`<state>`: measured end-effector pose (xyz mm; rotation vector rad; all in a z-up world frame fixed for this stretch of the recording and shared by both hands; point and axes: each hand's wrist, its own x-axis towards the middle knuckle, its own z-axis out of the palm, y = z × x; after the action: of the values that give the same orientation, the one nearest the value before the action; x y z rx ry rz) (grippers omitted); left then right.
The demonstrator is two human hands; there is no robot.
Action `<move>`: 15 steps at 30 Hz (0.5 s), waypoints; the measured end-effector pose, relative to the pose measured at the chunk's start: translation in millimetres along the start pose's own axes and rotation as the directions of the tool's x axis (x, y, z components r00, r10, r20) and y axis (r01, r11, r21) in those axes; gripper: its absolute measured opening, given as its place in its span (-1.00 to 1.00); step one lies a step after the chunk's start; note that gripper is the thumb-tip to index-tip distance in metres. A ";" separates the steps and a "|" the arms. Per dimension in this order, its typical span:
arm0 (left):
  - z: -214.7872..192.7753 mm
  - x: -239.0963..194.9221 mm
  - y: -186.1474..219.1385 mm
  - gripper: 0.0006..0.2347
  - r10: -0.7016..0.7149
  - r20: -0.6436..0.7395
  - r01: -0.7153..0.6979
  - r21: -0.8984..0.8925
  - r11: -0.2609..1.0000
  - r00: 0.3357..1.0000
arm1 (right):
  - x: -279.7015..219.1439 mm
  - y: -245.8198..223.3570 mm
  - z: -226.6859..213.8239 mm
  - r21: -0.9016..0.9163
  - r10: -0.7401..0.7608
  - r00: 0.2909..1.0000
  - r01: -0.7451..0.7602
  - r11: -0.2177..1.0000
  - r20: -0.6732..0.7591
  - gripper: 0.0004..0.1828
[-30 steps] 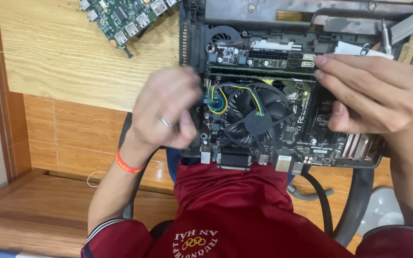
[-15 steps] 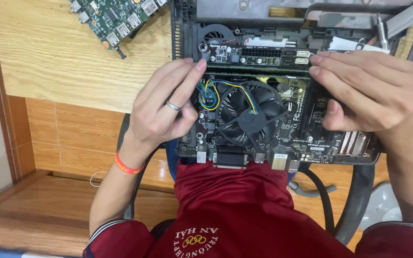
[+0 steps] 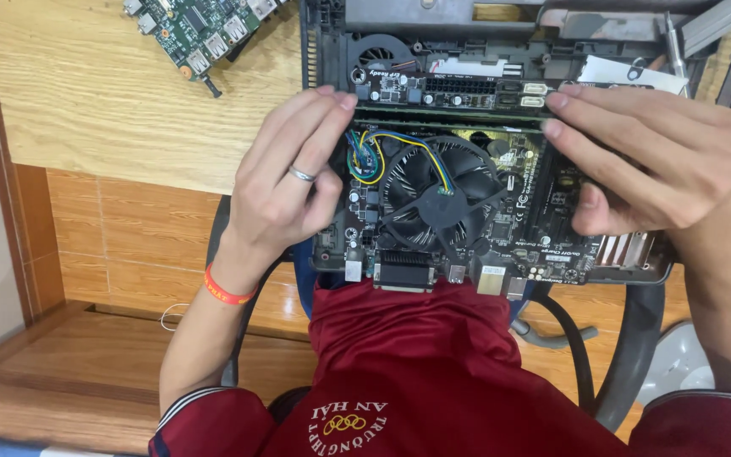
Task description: The person works on a desktop motherboard resting on their lap, removing the RAM sticks, then detaching the CPU cooler and lifting the CPU out of its socket. They handle the socket retention frame and later reposition the cooler fan assembly on the board.
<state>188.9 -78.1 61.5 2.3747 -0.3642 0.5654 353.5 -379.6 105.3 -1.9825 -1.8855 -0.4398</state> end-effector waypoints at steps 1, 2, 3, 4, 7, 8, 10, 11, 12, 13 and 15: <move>-2.4 4.4 3.9 -0.54 -0.016 -0.004 0.016 0.069 0.997 1.000 | 2.0 -0.5 -1.1 0.000 -0.002 1.000 0.002 1.000 0.000 -0.67; -4.9 8.8 7.7 -0.52 -0.032 -0.010 0.033 0.138 0.990 0.999 | 4.1 -1.0 -2.1 0.000 -0.004 1.000 0.004 1.000 -0.001 -0.67; -4.0 6.4 5.9 -0.52 -0.033 -0.010 0.034 0.139 0.990 0.999 | 4.1 -1.7 -2.3 0.001 -0.005 1.000 0.005 1.000 -0.001 -0.67; -3.2 3.8 4.2 -0.52 -0.011 0.006 0.010 0.127 0.992 1.000 | 4.1 -2.5 -2.4 0.010 0.014 1.000 -0.014 1.000 0.004 -0.69; -0.6 -3.5 0.2 -0.53 0.015 0.025 -0.018 0.120 0.993 1.000 | 7.5 -4.4 -2.9 -0.006 0.034 0.999 -0.034 0.999 0.005 -0.72; 0.5 -5.6 -1.1 -0.52 0.018 0.029 -0.021 0.122 0.992 0.999 | 8.9 -5.0 -3.5 -0.029 0.038 0.999 -0.038 0.999 0.003 -0.74; -0.2 -6.0 -1.1 -0.53 0.020 0.039 -0.025 0.128 0.991 0.999 | 8.4 -5.2 -3.1 -0.019 0.040 0.999 -0.040 0.999 0.001 -0.74; -0.3 -5.5 -1.7 -0.54 0.025 0.047 -0.031 0.134 0.991 0.999 | 8.2 -4.8 -3.1 -0.012 0.040 0.999 -0.040 0.999 -0.002 -0.74; 0.0 -5.4 -2.2 -0.54 0.027 0.047 -0.033 0.134 0.990 0.999 | 7.7 -3.0 -1.8 -0.014 0.040 0.999 -0.040 0.999 -0.004 -0.74; 0.8 -5.6 -2.2 -0.54 0.027 0.041 -0.033 0.150 0.988 0.999 | 6.3 -2.1 -1.0 -0.019 0.029 1.000 -0.029 0.999 -0.008 -0.74; 1.6 -5.9 -2.7 -0.53 0.028 0.036 -0.034 0.164 0.986 0.999 | 6.8 -2.3 -1.5 -0.025 0.019 1.000 -0.020 0.999 -0.012 -0.74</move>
<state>185.3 -76.5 56.1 2.5439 -0.3832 0.5907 351.6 -374.2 109.9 -2.0084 -1.8607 -0.4704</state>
